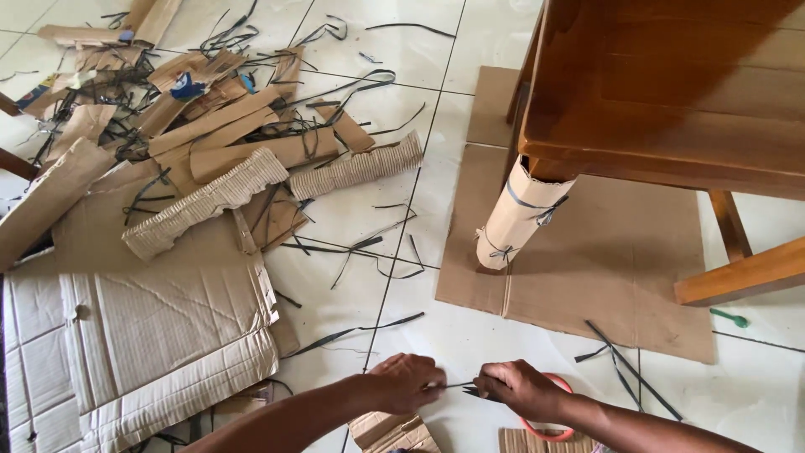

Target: Wrapping a chair leg with cardboard and securing it with plastic ties

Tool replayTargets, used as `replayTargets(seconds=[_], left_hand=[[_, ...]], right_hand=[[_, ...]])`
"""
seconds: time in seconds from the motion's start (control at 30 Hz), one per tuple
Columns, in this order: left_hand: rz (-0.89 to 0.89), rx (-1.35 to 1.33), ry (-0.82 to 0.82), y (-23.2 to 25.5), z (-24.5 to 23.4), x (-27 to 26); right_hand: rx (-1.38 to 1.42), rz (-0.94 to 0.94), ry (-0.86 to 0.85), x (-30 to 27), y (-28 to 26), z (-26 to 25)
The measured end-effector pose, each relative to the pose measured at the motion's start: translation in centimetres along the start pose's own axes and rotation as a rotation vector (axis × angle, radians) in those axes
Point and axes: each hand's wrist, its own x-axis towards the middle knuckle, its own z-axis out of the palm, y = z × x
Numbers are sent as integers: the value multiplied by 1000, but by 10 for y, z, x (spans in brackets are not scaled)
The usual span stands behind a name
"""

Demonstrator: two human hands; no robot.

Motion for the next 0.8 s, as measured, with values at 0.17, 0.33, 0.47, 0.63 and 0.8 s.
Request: replayTargets(seconds=[0.17, 0.33, 0.47, 0.63, 0.8], left_hand=[[-72, 124, 3, -27, 5, 6], [-64, 55, 41, -56, 13, 0], [-37, 50, -127, -59, 45, -16], [64, 79, -135, -65, 79, -45], [-136, 257, -244, -86, 75, -58]], right_hand=[[-31, 61, 40, 0, 7, -8], [-63, 45, 32, 1, 31, -14], [-214, -27, -203, -3, 59, 9], [-229, -291, -220, -21, 37, 28], [-176, -252, -281, 0, 32, 43]])
